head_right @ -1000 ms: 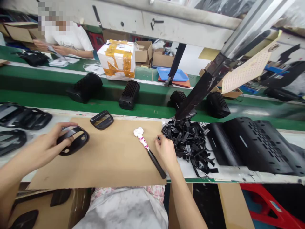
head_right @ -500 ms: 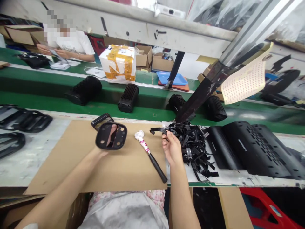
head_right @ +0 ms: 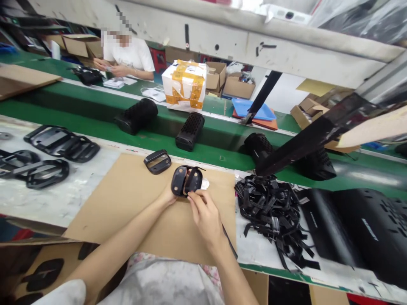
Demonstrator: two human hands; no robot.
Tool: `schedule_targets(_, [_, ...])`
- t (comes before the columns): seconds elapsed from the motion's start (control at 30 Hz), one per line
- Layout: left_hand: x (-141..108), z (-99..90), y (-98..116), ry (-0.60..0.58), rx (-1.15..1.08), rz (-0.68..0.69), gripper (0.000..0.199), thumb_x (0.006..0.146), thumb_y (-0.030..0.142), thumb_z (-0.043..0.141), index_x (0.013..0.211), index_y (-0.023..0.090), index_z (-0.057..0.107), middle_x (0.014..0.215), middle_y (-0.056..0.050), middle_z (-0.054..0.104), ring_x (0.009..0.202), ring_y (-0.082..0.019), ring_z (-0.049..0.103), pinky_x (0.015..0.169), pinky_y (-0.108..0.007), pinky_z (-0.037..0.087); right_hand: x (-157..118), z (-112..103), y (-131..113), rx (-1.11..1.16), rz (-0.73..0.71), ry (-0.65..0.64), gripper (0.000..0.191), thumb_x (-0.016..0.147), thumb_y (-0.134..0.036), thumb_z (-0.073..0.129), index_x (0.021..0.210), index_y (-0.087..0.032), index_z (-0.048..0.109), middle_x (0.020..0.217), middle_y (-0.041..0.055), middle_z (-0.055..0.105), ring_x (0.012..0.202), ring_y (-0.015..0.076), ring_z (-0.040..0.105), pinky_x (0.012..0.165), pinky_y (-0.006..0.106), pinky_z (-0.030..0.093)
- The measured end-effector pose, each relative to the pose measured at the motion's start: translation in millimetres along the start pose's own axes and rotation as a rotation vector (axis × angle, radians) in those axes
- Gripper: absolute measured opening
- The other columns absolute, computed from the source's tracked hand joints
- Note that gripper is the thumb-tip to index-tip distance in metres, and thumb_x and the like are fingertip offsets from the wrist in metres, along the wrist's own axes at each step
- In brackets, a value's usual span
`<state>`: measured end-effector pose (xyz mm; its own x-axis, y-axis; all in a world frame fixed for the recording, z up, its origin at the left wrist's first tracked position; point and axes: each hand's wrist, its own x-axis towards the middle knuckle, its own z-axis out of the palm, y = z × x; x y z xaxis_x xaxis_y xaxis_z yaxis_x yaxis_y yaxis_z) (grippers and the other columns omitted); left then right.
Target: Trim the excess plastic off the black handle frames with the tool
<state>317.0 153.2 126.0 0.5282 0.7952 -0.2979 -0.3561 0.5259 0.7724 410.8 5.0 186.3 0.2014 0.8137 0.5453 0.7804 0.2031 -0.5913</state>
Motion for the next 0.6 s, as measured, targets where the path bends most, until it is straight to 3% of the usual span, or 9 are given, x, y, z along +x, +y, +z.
schedule_targets(0.13, [-3.6, 6.8, 2.7, 0.056, -0.013, 0.044, 0.050, 0.061, 0.050, 0.088, 0.093, 0.014, 0.074, 0.086, -0.007, 0.077, 0.077, -0.023, 0.072, 0.074, -0.034, 0.057, -2.9, 12.2, 11.3, -0.109, -0.097, -0.138, 0.026, 0.104, -0.015, 0.052, 0.113, -0.019, 0.076, 0.103, 0.0112, 0.069, 0.083, 0.0172, 0.070, 0.076, 0.026, 0.060])
schedule_targets(0.3, [-6.1, 8.3, 4.3, -0.007, -0.105, -0.077, 0.047, 0.071, 0.048, 0.082, 0.102, 0.013, 0.073, 0.093, -0.008, 0.077, 0.082, -0.022, 0.071, 0.075, -0.032, 0.055, 0.5, 8.6, 16.9, -0.166, -0.093, -0.267, 0.030, 0.104, -0.013, 0.048, 0.117, -0.016, 0.075, 0.104, 0.0128, 0.068, 0.085, 0.0206, 0.069, 0.075, 0.031, 0.059])
schedule_targets(0.4, [-6.2, 6.9, 7.1, -0.101, -0.151, -0.185, 0.044, 0.077, 0.050, 0.076, 0.098, 0.011, 0.073, 0.081, -0.007, 0.072, 0.070, -0.017, 0.065, 0.064, -0.027, 0.050, 10.8, -1.0, 15.1, -0.099, -0.065, -0.351, 0.028, 0.105, -0.017, 0.050, 0.115, -0.018, 0.076, 0.103, 0.0112, 0.068, 0.088, 0.0210, 0.070, 0.078, 0.032, 0.059])
schedule_targets(0.5, [-8.0, 8.2, 12.2, -0.265, -0.196, -0.295, 0.043, 0.077, 0.051, 0.078, 0.091, 0.011, 0.069, 0.063, 0.000, 0.058, 0.053, -0.010, 0.049, 0.052, -0.023, 0.039, 17.8, -14.4, 9.6, 0.023, -0.001, -0.420, 0.025, 0.106, -0.023, 0.053, 0.115, -0.023, 0.077, 0.107, 0.0084, 0.070, 0.099, 0.0209, 0.071, 0.091, 0.032, 0.058])
schedule_targets(0.57, [-10.3, 10.5, 14.4, -0.280, -0.181, -0.275, 0.045, 0.073, 0.050, 0.083, 0.094, 0.013, 0.067, 0.061, 0.004, 0.052, 0.050, -0.008, 0.044, 0.050, -0.022, 0.034, 16.3, -20.5, 5.9, 0.059, 0.082, -0.380, 0.025, 0.106, -0.027, 0.053, 0.116, -0.026, 0.076, 0.111, 0.0070, 0.070, 0.106, 0.0209, 0.069, 0.096, 0.033, 0.057])
schedule_targets(0.6, [-11.7, 11.9, 14.4, -0.250, -0.153, -0.231, 0.047, 0.072, 0.050, 0.084, 0.097, 0.014, 0.066, 0.062, 0.004, 0.052, 0.050, -0.008, 0.044, 0.051, -0.022, 0.034, 13.4, -21.0, 4.8, 0.059, 0.140, -0.299, 0.026, 0.106, -0.029, 0.052, 0.118, -0.027, 0.075, 0.114, 0.0072, 0.069, 0.109, 0.0213, 0.069, 0.098, 0.035, 0.057])
